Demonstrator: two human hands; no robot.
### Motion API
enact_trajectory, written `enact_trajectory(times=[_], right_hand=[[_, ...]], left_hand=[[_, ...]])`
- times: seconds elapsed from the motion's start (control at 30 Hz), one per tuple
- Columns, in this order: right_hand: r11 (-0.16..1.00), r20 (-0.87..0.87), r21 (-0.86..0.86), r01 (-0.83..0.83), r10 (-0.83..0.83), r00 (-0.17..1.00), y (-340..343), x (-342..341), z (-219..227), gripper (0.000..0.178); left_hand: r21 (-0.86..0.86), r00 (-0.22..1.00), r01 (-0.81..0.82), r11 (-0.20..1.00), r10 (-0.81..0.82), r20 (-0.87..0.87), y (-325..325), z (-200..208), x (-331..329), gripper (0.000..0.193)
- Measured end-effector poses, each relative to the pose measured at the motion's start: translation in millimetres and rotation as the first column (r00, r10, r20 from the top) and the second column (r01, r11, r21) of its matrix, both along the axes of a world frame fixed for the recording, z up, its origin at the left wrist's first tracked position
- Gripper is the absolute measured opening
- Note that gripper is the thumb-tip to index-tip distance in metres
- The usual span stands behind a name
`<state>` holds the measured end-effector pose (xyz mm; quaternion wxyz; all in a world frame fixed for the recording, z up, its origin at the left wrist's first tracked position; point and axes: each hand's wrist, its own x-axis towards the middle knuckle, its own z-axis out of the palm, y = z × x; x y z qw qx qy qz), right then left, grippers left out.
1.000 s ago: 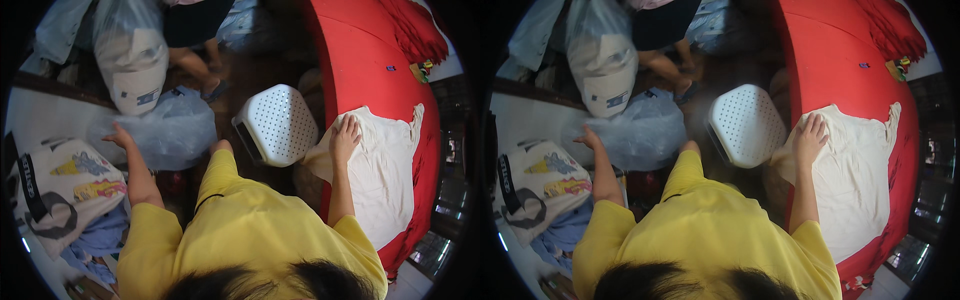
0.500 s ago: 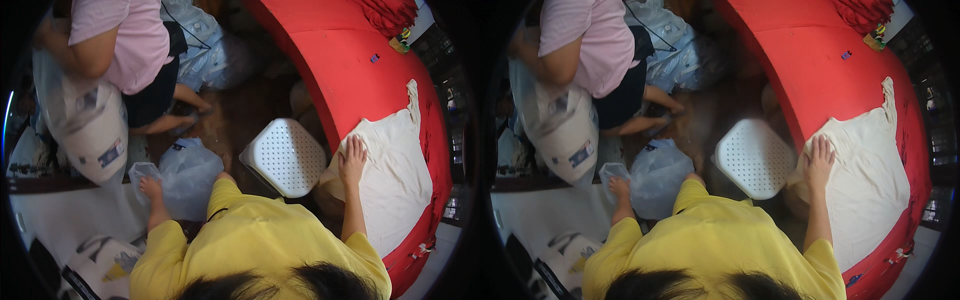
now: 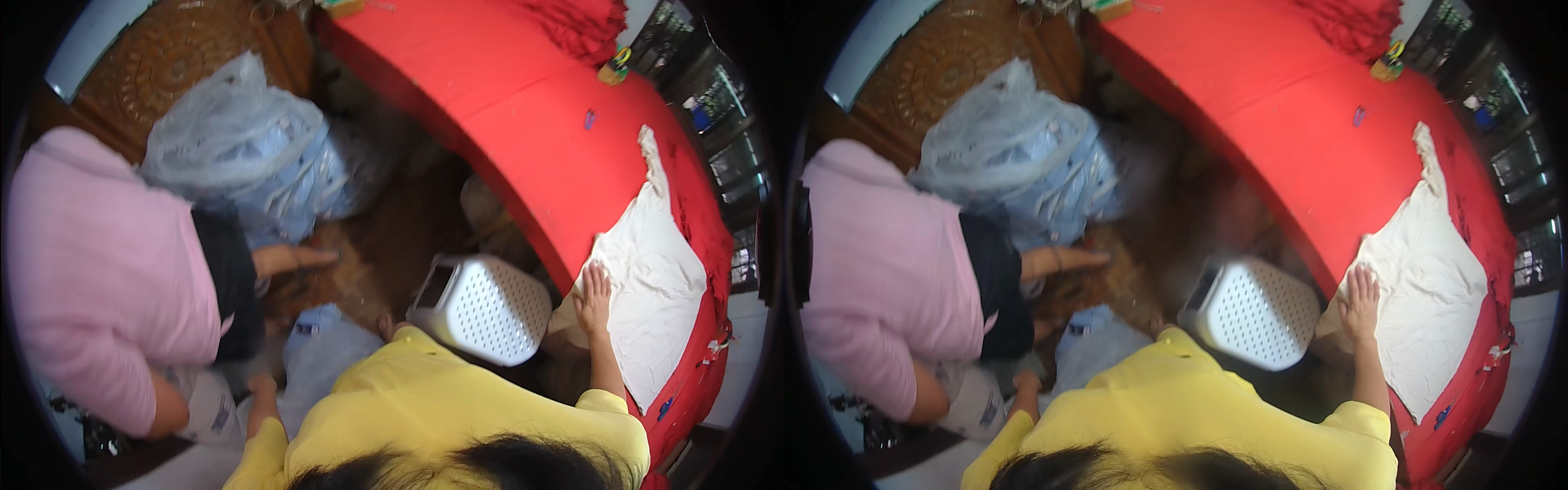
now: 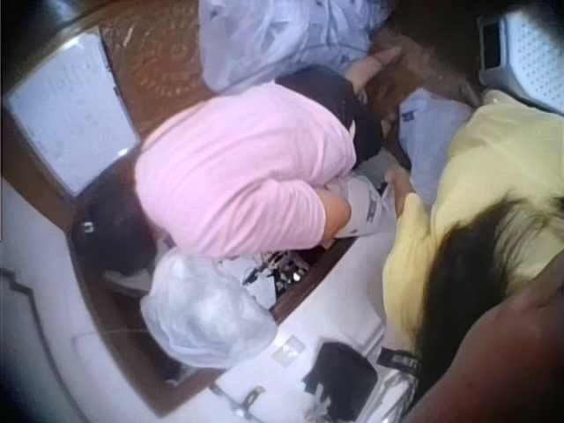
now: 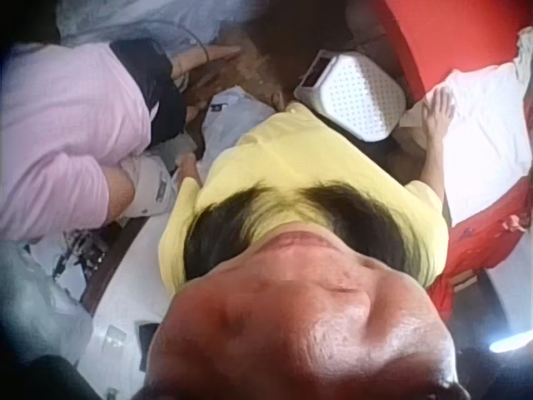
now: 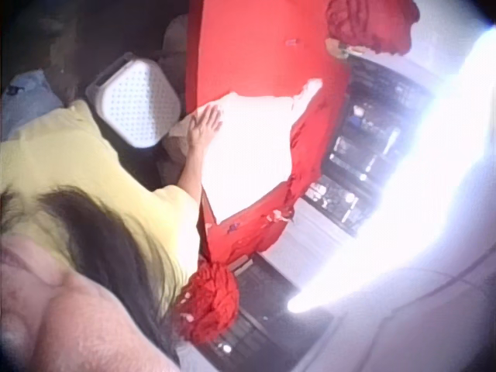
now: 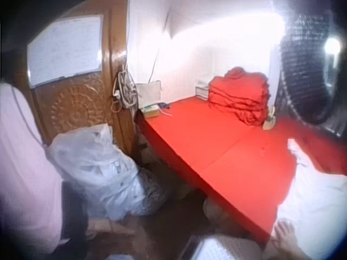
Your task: The person unpacks a light-colored shirt from a plastic bag, lays it on a red table, and folds it neatly. They then place the folded shirt into a clear plastic bag. Another person in a pink shirt is visible in the background, also handling clothes.
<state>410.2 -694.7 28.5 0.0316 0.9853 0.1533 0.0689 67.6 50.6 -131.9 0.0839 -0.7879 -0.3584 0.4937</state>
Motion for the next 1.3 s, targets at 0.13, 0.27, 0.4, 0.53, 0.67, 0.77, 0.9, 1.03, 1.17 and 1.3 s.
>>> enact_trajectory(times=[0.13, 0.27, 0.4, 0.53, 0.67, 0.77, 0.9, 1.03, 1.17, 1.3], right_hand=[[0.990, -0.034, 0.066, 0.127, -0.125, 0.992, 10.7, -0.4, 6.6, 0.066], [0.963, 0.034, 0.025, 0.269, -0.270, 0.962, 54.4, 35.1, 31.1, 0.045], [0.978, 0.308, 0.160, 0.136, -0.180, 0.934, 122.8, 125.5, 22.5, 0.028], [0.957, 0.274, 0.289, 0.001, -0.084, 0.958, 201.6, 226.2, 25.6, 0.019], [0.898, 0.287, 0.413, -0.152, 0.029, 0.957, 244.7, 333.6, 27.6, 0.015], [0.811, 0.287, 0.534, -0.240, 0.093, 0.953, 274.1, 419.7, 48.4, 0.015], [0.753, 0.238, 0.624, -0.208, 0.070, 0.969, 305.0, 530.5, 69.6, 0.018], [0.813, 0.162, 0.543, -0.209, 0.142, 0.976, 329.8, 647.3, 95.7, 0.027], [0.924, 0.029, 0.348, -0.157, 0.157, 0.987, 350.7, 780.5, 113.1, 0.040], [0.961, 0.037, 0.263, -0.081, 0.074, 0.997, 353.8, 914.7, 133.5, 0.045]], left_hand=[[-0.592, 0.960, -0.074, 0.802, 0.219, 0.177, 2.1, -25.2, 112.8, 0.052], [-0.779, 0.901, 0.204, 0.592, 0.199, 0.387, -67.5, 8.9, 203.9, 0.067], [-0.837, 0.871, 0.226, 0.499, 0.281, 0.402, -93.6, 80.7, 296.3, 0.074], [-0.744, 0.754, 0.294, 0.600, 0.333, 0.567, -76.0, 104.9, 406.4, 0.076], [-0.671, 0.583, 0.414, 0.615, 0.388, 0.714, -75.4, 110.7, 528.7, 0.074], [-0.600, 0.418, 0.608, 0.520, 0.433, 0.799, -97.1, 140.0, 626.3, 0.064], [-0.364, 0.179, 0.833, 0.417, 0.420, 0.890, -125.4, 179.7, 751.5, 0.041], [-0.117, -0.030, 0.926, 0.358, 0.379, 0.925, -153.9, 207.2, 887.8, 0.023], [-0.094, -0.054, 0.926, 0.366, 0.374, 0.926, -190.9, 207.7, 1040.9, 0.021], [-0.071, -0.063, 0.939, 0.336, 0.371, 0.926, -237.4, 192.4, 1160.5, 0.023]])
